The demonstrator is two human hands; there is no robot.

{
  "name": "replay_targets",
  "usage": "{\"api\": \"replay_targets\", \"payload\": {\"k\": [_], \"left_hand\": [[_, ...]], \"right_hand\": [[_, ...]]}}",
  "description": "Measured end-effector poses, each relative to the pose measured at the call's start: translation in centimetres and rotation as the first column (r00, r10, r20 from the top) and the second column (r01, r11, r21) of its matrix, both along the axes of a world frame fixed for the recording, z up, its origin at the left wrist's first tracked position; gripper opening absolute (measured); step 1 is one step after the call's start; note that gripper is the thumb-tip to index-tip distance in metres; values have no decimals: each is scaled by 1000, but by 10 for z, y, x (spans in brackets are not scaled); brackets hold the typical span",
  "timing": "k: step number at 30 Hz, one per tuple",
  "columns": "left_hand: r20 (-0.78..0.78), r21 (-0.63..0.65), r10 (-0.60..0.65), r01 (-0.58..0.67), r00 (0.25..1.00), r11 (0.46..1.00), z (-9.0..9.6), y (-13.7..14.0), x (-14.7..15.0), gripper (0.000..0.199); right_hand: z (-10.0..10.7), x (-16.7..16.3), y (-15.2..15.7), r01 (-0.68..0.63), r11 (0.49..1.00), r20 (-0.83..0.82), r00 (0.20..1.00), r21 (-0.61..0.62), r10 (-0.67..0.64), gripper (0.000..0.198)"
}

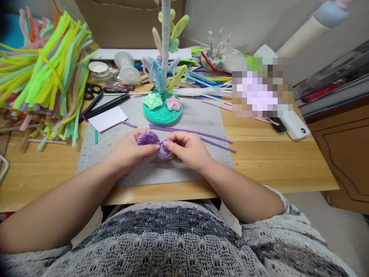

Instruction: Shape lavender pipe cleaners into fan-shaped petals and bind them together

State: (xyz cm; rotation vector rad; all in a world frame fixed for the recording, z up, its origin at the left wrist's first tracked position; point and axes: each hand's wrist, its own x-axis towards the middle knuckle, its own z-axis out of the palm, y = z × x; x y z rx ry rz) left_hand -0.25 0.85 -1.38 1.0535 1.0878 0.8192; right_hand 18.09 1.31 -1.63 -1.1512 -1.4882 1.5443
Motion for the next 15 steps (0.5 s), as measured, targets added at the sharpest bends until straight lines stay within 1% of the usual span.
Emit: {"api": "replay_targets", "payload": {"k": [2,3,4,5,6,7,8,9,10,11,12,13,14,15], "left_hand": [[-15,19,2,-2,1000,1000,-1,0,0,21],[-2,16,3,-3,1000,1000,-1,0,0,21],[22,6,7,-7,1000,1000,-2,1,1,21],[52,-8,13,-13,999,1000,-2,1,1,21],[83,-22,19,-17,996,1000,-3,1,1,22],[109,-36,23,-19,994,999,-3,2,1,23],[131,-48,21,-15,991,999,-4,2,1,23],[146,-59,15,-7,989,998,-4,2,1,23],[156,-68,10,1,988,998,-4,2,1,24],[161,-76,6,6,987,997,-4,2,1,23],[159,-78,7,6,987,997,-4,1,2,23],[150,-74,12,-1,989,997,-4,1,2,23],[138,-65,21,-12,990,998,-4,0,3,23],[132,-51,32,-25,991,998,-4,0,3,22]], "right_hand": [[-1,0,0,-32,995,-27,999,-94,30,26],[-2,0,0,-36,995,-27,999,-92,34,27],[-2,1,0,-28,999,-16,1000,-42,27,26],[-2,1,0,-11,998,10,1000,67,10,25],[-2,2,-1,2,974,50,999,225,-14,24],[-1,3,-1,-3,913,104,994,407,-43,23],[0,4,-1,-35,815,172,982,578,-79,23],[0,4,-2,-94,700,248,961,708,-123,22],[0,4,-2,-162,590,317,933,791,-169,20],[-1,4,-2,-225,505,370,906,834,-208,16],[-2,4,-2,-267,447,400,885,854,-237,12],[-3,3,-2,-286,410,410,875,866,-255,9],[-4,3,-2,-287,390,405,876,875,-264,7],[-6,2,-2,-275,382,390,882,882,-266,7]]}}
